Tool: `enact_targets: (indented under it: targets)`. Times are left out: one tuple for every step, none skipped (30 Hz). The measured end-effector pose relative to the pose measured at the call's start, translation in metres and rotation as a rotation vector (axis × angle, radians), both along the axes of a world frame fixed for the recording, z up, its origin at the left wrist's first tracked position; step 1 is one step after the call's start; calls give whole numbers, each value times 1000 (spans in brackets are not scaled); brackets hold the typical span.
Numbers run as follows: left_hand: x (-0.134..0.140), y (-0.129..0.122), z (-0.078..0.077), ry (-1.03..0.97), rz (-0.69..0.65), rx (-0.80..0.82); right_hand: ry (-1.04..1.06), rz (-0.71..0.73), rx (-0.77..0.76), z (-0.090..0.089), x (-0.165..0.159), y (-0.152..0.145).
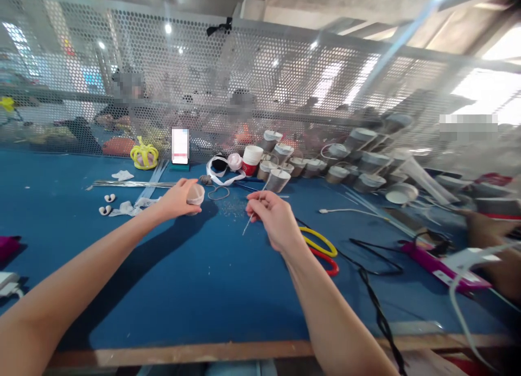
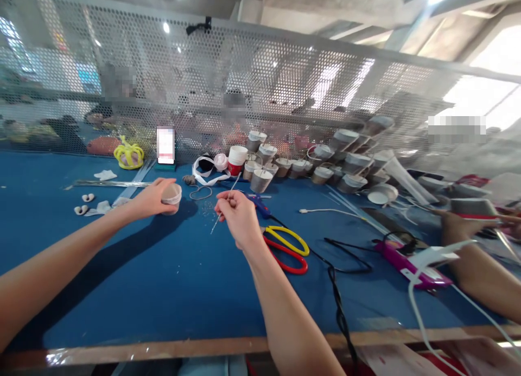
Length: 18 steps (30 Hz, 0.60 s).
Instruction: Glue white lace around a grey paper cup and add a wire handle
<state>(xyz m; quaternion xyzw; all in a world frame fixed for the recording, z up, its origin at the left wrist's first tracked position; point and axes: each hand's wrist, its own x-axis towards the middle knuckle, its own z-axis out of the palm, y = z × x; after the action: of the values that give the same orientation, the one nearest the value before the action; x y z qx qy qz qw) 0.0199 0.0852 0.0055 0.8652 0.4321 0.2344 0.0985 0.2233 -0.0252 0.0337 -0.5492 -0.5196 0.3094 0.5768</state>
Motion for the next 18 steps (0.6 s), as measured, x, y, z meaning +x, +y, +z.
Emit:
enact_targets:
  targets:
    - [0, 1, -2, 13, -1, 5, -21, 34, -32, -1, -3, -1]
    - [2, 0, -2, 23, 3, 38, -41, 78, -67, -3, -6, -2]
    - [3, -2, 1, 14, 28, 99, -60, 135, -103, -4, -9, -3]
    - [6, -7, 6, -18, 57, 172, -77, 195, -134, -5, -12, -4]
    - [9, -13, 13, -74, 58, 225, -92, 250, -156, -6, -15, -6]
    - [12, -21, 21, -147, 37, 240, -106, 294, -168, -6, -18, -7]
    - [15, -29, 29, -222, -16, 203, -118, 324, -171, -6, -21, -9]
    - [19, -37, 35, -286, -81, 96, -128, 347, -168, -5, -24, -11]
    - [23, -44, 39, -337, -155, -76, -136, 363, -164, -5, -27, -13]
    - [27, -51, 41, -392, -233, -256, -143, 379, -165, -4, -30, -15]
    - [31, -57, 41, -473, -294, -386, -149, 399, -175, -4, -33, -17]
    - [34, -61, 40, -557, -325, -483, -153, 421, -194, -4, -36, -19]
    - [36, -63, 39, -634, -346, -557, -155, 442, -218, -5, -39, -21]
    - [38, -64, 38, -707, -358, -616, -153, 459, -243, -7, -41, -22]
    - [38, -64, 38, -778, -362, -661, -157, 469, -260, -8, -43, -23]
    - [38, -62, 40, -847, -363, -696, -174, 478, -264, -9, -44, -24]
    - [37, -59, 44, -919, -357, -722, -202, 493, -255, -10, -43, -23]
    - [36, -56, 49, -997, -351, -722, -252, 516, -238, -10, -41, -21]
